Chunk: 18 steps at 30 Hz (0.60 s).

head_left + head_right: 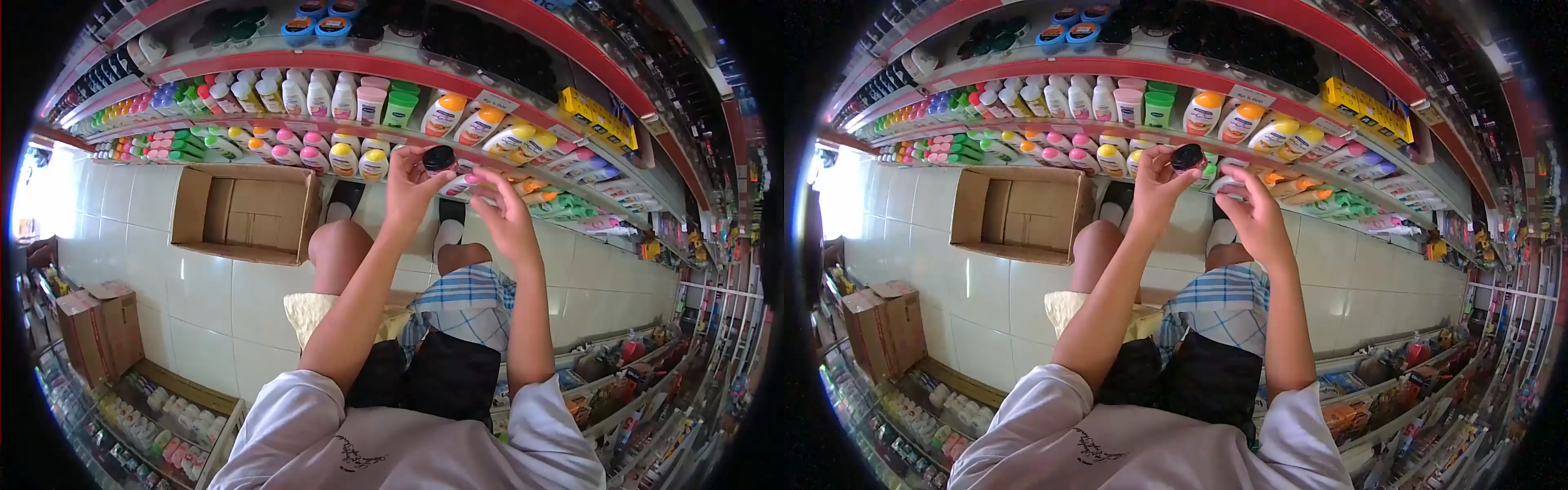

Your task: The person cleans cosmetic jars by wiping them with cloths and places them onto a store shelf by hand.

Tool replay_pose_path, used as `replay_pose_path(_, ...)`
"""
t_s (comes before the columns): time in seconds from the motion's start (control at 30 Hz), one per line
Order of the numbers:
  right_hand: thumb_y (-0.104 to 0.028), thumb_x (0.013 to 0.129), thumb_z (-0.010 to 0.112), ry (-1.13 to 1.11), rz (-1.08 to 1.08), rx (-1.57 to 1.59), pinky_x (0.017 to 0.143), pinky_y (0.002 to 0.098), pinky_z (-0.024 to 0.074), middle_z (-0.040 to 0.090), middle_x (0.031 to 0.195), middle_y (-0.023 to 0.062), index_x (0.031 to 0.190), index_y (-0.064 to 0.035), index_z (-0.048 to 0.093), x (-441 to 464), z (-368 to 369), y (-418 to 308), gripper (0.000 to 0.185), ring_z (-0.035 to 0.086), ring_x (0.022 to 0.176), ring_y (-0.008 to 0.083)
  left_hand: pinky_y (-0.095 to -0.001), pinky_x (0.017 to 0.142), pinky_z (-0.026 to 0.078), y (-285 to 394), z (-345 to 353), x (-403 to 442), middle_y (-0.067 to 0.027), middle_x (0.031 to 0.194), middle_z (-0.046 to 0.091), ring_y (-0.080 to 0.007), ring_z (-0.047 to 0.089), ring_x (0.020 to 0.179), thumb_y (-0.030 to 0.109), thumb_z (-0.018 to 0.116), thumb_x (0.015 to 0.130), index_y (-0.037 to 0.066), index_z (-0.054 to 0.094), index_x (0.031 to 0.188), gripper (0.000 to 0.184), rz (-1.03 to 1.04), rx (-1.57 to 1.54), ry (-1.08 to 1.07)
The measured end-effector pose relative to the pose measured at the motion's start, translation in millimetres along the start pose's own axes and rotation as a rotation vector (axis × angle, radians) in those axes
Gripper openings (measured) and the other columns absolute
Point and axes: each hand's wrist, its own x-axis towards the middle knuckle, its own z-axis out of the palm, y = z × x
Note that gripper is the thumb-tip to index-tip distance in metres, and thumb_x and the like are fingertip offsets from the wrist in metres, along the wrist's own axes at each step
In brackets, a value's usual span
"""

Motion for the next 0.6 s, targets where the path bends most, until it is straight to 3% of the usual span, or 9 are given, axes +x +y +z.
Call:
replay_pose_path(0.07, -0.012, 0.085, 0.064, -0.020, -0.050, 0.141, 0.080, 0.0264, 0.0478, 0.057, 0.116, 0.0069, 0.122, -0.0015, 0.049, 20.4, 10.4, 4.0, 0.041, 0.056, 0.103, 0.0129, -0.0288, 0.084, 0.049, -0.3, -3.1, -1.3, -0.0118, 0.108, 0.055, -0.0162, 0.057, 0.099, -0.010, 0.070, 0.071, 0.003, 0.039, 0.113, 0.054, 0.081, 0.075, 0.003)
replay_pose_path(0.13, -0.011, 0.085, 0.066, -0.043, -0.044, 0.147, 0.080, 0.0259, 0.0477, 0.058, 0.114, 0.0065, 0.122, -0.0020, 0.049, 32.4, 22.0, 1.9, 0.042, 0.057, 0.100, 0.0126, -0.0284, 0.083, 0.048, -1.4, -4.5, -2.8, -0.0078, 0.112, 0.054, -0.0153, 0.057, 0.099, -0.010, 0.072, 0.070, 0.005, 0.042, 0.105, 0.048, 0.219, 0.381, 0.045)
replay_pose_path(0.23, -0.011, 0.083, 0.068, -0.062, 0.005, 0.143, 0.079, 0.0243, 0.0474, 0.060, 0.109, 0.0061, 0.121, -0.0024, 0.051, 43.8, 31.8, 1.2, 0.042, 0.060, 0.093, 0.0120, -0.0277, 0.085, 0.047, 2.3, -5.0, -3.4, -0.0067, 0.111, 0.053, -0.0153, 0.055, 0.101, -0.009, 0.072, 0.069, 0.004, 0.044, 0.107, 0.049, 0.300, 0.498, 0.107)
replay_pose_path(0.33, -0.012, 0.083, 0.068, 0.023, -0.038, 0.115, 0.077, 0.0243, 0.0479, 0.060, 0.109, 0.0061, 0.120, -0.0025, 0.052, 53.6, 34.1, -1.2, 0.041, 0.061, 0.092, 0.0121, -0.0276, 0.088, 0.046, 2.8, -6.3, -0.3, -0.0075, 0.114, 0.053, -0.0159, 0.054, 0.105, -0.011, 0.068, 0.072, 0.003, 0.044, 0.111, 0.048, 0.389, 0.362, 0.027)
replay_pose_path(0.43, -0.013, 0.085, 0.065, -0.001, 0.051, 0.299, 0.076, 0.0247, 0.0482, 0.060, 0.109, 0.0057, 0.119, -0.0027, 0.053, 59.0, 27.6, -1.8, 0.037, 0.060, 0.094, 0.0123, -0.0306, 0.093, 0.046, 8.2, -10.0, -0.1, -0.0115, 0.116, 0.052, -0.0171, 0.054, 0.105, -0.012, 0.063, 0.075, -0.001, 0.048, 0.114, 0.044, 0.415, 0.259, -0.023)
replay_pose_path(0.5, -0.010, 0.090, 0.058, 0.007, 0.059, 0.418, 0.082, 0.0284, 0.0481, 0.059, 0.110, 0.0056, 0.122, -0.0032, 0.052, 58.7, 27.3, -5.7, 0.033, 0.057, 0.096, 0.0129, -0.0306, 0.094, 0.046, 12.8, -13.3, 0.0, -0.0117, 0.117, 0.052, -0.0171, 0.054, 0.107, -0.013, 0.061, 0.077, -0.002, 0.049, 0.115, 0.041, 0.367, 0.206, -0.018)
replay_pose_path(0.6, -0.011, 0.091, 0.057, -0.031, 0.032, 0.362, 0.083, 0.0267, 0.0465, 0.059, 0.111, 0.0051, 0.121, -0.0036, 0.052, 59.9, 30.2, -5.6, 0.032, 0.057, 0.097, 0.0124, -0.0306, 0.096, 0.045, 16.2, -13.8, 0.7, -0.0118, 0.119, 0.051, -0.0173, 0.053, 0.109, -0.013, 0.059, 0.079, -0.002, 0.050, 0.115, 0.038, 0.334, 0.128, -0.007)
